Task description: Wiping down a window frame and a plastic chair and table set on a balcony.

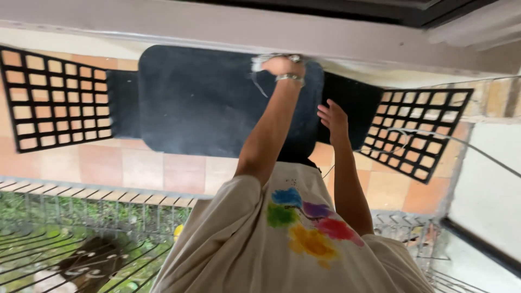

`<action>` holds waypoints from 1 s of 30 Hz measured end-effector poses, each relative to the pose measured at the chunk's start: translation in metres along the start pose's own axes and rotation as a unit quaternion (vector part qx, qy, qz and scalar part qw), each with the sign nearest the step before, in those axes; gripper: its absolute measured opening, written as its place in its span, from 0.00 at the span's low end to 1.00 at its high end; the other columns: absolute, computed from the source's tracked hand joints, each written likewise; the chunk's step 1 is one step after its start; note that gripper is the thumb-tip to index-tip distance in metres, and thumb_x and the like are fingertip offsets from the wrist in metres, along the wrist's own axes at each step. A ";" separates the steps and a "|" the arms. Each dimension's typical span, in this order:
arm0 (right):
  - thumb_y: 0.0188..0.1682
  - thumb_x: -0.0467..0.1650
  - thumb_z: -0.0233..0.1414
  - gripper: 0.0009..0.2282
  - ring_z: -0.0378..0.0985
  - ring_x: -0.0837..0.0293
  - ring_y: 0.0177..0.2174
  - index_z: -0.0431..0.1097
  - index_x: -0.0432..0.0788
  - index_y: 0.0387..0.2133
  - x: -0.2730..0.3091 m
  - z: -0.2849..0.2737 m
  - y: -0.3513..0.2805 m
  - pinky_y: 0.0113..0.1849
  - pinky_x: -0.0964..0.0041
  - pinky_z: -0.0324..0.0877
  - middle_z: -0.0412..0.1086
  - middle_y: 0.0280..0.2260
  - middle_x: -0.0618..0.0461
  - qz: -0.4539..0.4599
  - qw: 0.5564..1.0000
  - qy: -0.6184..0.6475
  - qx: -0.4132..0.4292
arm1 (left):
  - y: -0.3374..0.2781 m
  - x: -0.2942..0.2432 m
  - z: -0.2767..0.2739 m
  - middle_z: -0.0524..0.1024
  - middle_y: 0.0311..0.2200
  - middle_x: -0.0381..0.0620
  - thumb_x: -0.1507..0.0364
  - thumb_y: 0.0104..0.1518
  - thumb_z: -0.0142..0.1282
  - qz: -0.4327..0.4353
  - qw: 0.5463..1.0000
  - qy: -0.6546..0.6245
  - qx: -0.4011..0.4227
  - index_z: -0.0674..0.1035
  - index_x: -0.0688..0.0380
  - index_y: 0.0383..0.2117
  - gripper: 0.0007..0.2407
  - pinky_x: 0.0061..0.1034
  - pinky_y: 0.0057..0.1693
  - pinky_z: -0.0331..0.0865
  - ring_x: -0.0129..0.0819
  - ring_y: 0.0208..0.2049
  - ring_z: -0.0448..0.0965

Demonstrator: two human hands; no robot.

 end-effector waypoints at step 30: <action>0.57 0.42 0.37 0.27 0.75 0.47 0.55 0.57 0.37 0.65 0.007 0.092 -0.054 0.57 0.57 0.65 0.71 0.56 0.41 0.053 0.986 -0.125 0.099 | 0.028 -0.183 0.051 0.73 0.42 0.51 0.55 0.69 0.24 0.057 0.997 -0.044 -0.001 0.69 0.64 0.55 0.26 0.42 0.43 0.72 0.42 0.35 0.73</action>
Point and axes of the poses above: each hand's wrist, its own y-axis towards the middle knuckle, its own z-axis out of the palm, x = y × z, the point moved 8 cm from there along y, towards the middle knuckle
